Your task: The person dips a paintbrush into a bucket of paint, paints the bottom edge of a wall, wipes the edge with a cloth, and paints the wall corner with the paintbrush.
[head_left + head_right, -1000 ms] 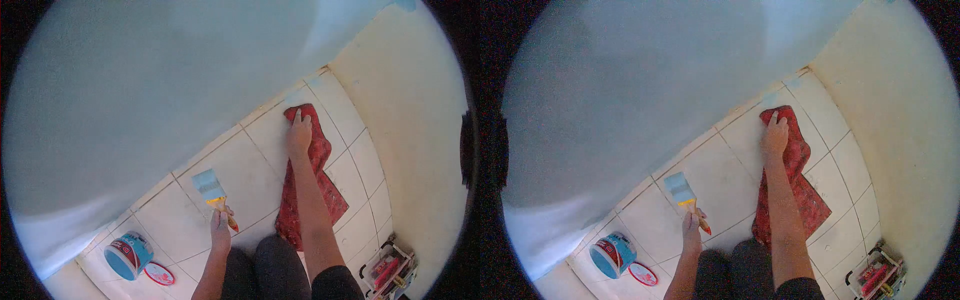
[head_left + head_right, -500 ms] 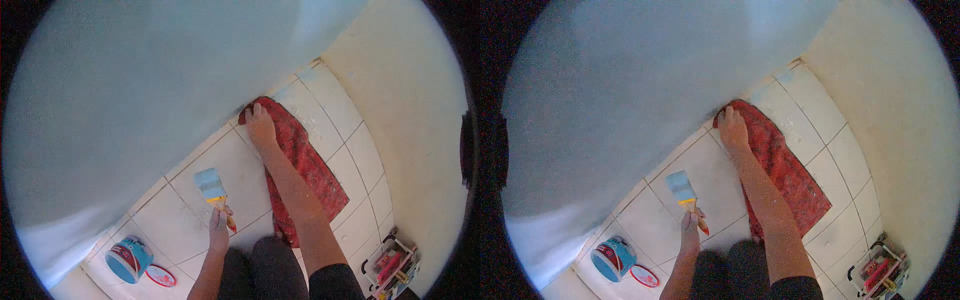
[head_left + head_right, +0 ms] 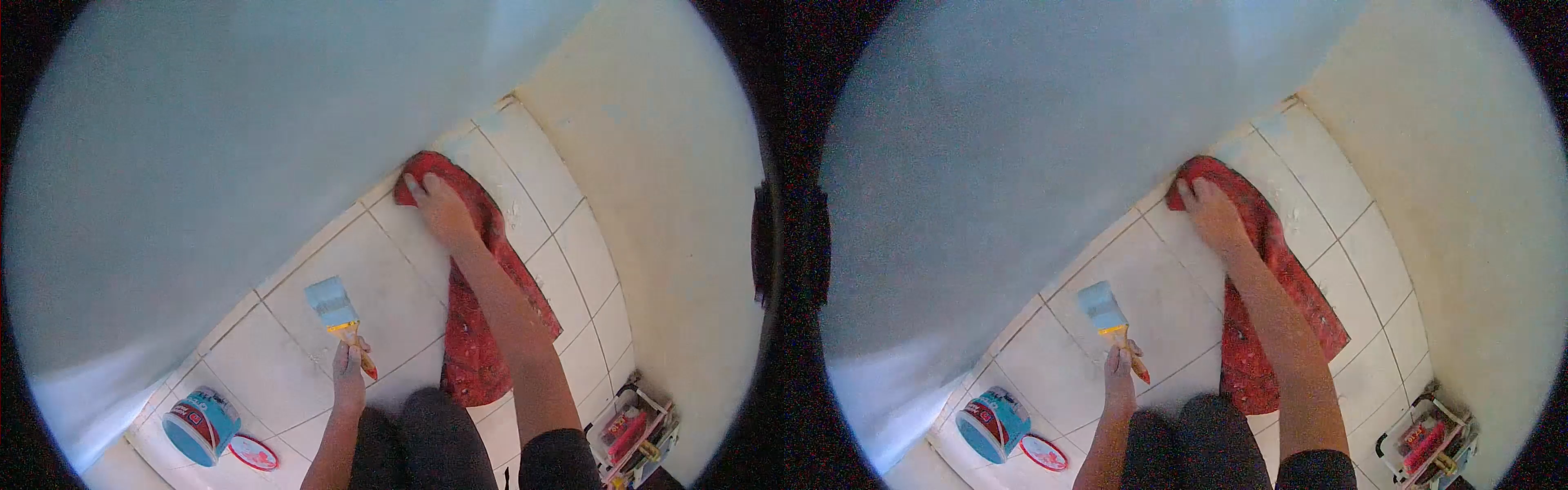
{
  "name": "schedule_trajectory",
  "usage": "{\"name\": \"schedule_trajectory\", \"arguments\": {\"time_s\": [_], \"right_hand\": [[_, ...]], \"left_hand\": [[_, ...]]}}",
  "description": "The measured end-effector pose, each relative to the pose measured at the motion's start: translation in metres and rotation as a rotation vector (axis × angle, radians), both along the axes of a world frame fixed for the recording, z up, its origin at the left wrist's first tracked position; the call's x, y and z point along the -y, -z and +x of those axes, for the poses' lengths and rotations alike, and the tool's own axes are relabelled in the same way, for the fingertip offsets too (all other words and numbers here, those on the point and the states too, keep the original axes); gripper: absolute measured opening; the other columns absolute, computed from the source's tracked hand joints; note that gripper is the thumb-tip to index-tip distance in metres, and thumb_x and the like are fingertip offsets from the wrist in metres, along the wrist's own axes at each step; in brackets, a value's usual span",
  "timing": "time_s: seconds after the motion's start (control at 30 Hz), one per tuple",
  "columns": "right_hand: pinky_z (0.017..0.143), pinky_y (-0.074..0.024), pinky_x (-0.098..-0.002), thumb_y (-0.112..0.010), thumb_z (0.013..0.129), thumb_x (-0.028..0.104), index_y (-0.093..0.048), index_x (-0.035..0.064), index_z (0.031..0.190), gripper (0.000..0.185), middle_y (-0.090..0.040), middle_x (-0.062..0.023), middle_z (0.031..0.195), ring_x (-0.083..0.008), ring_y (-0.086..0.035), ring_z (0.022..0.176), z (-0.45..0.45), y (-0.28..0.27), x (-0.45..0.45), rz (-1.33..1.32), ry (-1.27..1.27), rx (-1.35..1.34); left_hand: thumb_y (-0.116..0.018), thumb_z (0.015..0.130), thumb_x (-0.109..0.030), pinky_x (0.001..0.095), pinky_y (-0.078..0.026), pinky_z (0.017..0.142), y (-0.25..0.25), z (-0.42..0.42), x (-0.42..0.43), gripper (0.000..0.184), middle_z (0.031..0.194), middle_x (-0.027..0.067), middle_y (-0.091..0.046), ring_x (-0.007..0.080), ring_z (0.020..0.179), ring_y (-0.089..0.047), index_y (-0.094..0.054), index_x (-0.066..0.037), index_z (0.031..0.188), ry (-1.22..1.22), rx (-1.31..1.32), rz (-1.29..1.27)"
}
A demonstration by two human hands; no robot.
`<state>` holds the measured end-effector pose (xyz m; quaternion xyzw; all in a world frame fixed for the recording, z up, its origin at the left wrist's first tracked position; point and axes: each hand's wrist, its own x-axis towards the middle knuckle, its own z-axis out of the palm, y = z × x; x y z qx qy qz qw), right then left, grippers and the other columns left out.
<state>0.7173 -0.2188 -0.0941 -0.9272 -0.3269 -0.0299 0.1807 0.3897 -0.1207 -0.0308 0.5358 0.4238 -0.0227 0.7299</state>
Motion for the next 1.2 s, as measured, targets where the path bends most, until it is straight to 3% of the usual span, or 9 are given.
{"name": "schedule_trajectory", "arguments": {"time_s": [0.03, 0.13, 0.43, 0.57, 0.67, 0.8, 1.03, 1.13, 1.2], "right_hand": [[0.079, -0.0486, -0.0394, -0.049, 0.085, 0.011, -0.049, 0.003, 0.124, 0.04, -0.047, -0.0165, 0.101, -0.0316, -0.052, 0.093, 0.0, 0.006, -0.005, -0.029, -0.166, 0.227], [0.079, -0.0488, -0.0398, -0.048, 0.086, 0.012, -0.05, 0.0044, 0.124, 0.039, -0.048, -0.0163, 0.099, -0.0305, -0.053, 0.094, 0.016, 0.007, -0.019, -0.176, -0.072, 0.062], [0.076, -0.0518, -0.0346, -0.048, 0.087, 0.014, -0.055, 0.0027, 0.113, 0.029, -0.051, -0.0137, 0.103, -0.0284, -0.056, 0.089, 0.035, 0.003, 0.028, -0.294, 0.333, 0.164], [0.086, -0.0467, -0.034, -0.049, 0.085, 0.011, -0.048, 0.0013, 0.126, 0.042, -0.049, -0.0142, 0.105, -0.0291, -0.056, 0.092, 0.019, -0.032, 0.01, -0.007, 0.299, -0.532], [0.084, -0.0482, -0.0343, -0.05, 0.083, 0.012, -0.051, 0.0006, 0.122, 0.041, -0.048, -0.0138, 0.104, -0.0284, -0.055, 0.093, 0.01, 0.001, 0.004, -0.154, -0.157, 0.223], [0.079, -0.0505, -0.0363, -0.05, 0.082, 0.012, -0.054, 0.0075, 0.123, 0.041, -0.047, -0.0126, 0.098, -0.0267, -0.054, 0.091, 0.034, 0.01, 0.003, -0.119, -0.106, 0.263], [0.082, -0.0514, -0.0357, -0.053, 0.083, 0.014, -0.056, 0.0311, 0.123, 0.043, -0.05, -0.0173, 0.115, -0.0289, -0.054, 0.105, 0.047, 0.002, 0.015, -0.292, 0.05, 0.163], [0.079, -0.0518, -0.0358, -0.054, 0.083, 0.013, -0.055, 0.0393, 0.122, 0.047, -0.051, -0.0178, 0.114, -0.0297, -0.055, 0.103, 0.053, 0.0, 0.024, -0.25, -0.007, 0.231], [0.077, -0.0518, -0.0353, -0.054, 0.084, 0.012, -0.054, 0.0359, 0.124, 0.047, -0.051, -0.0176, 0.115, -0.0293, -0.055, 0.102, 0.058, -0.002, 0.03, -0.308, 0.028, 0.236]], "left_hand": [[-0.042, 0.098, -0.033, 0.0294, -0.038, 0.077, 0.001, 0.003, 0.003, 0.027, 0.088, 0.0034, -0.051, 0.0132, 0.08, -0.047, -0.051, -0.007, 0.095, 0.011, 0.004, 0.0], [-0.042, 0.098, -0.031, 0.0286, -0.038, 0.075, -0.013, 0.012, 0.006, 0.027, 0.088, 0.0035, -0.051, 0.0125, 0.078, -0.047, -0.051, -0.007, 0.096, 0.029, 0.029, 0.023], [-0.04, 0.098, -0.027, 0.0267, -0.039, 0.069, -0.02, 0.006, -0.009, 0.024, 0.088, 0.0028, -0.05, 0.0104, 0.073, -0.046, -0.051, -0.006, 0.099, 0.068, -0.016, 0.037], [-0.039, 0.098, -0.025, 0.0258, -0.04, 0.064, -0.007, -0.001, -0.003, 0.022, 0.087, 0.0025, -0.05, 0.01, 0.068, -0.046, -0.051, -0.007, 0.098, 0.044, 0.025, 0.066], [-0.038, 0.098, -0.025, 0.0252, -0.039, 0.062, -0.013, 0.001, 0.003, 0.022, 0.086, 0.002, -0.049, 0.0098, 0.067, -0.045, -0.051, -0.007, 0.098, 0.075, -0.02, 0.019], [-0.039, 0.097, -0.024, 0.0249, -0.038, 0.061, -0.013, 0.001, 0.003, 0.021, 0.084, 0.0015, -0.048, 0.0095, 0.067, -0.045, -0.051, -0.007, 0.097, 0.092, -0.012, 0.038], [-0.039, 0.096, -0.021, 0.0263, -0.038, 0.061, -0.01, -0.007, -0.013, 0.019, 0.083, 0.0016, -0.048, 0.0093, 0.068, -0.045, -0.051, -0.006, 0.097, 0.124, -0.013, 0.029], [-0.045, 0.095, -0.039, 0.0242, -0.038, 0.048, -0.002, -0.01, -0.012, 0.034, 0.065, 0.0033, -0.048, 0.011, 0.049, -0.046, -0.051, -0.006, 0.092, 0.117, 0.028, 0.108], [-0.045, 0.096, -0.037, 0.0247, -0.038, 0.047, 0.0, -0.015, -0.008, 0.033, 0.059, 0.0024, -0.046, 0.0113, 0.048, -0.045, -0.051, -0.005, 0.091, 0.121, 0.0, 0.106]]}}
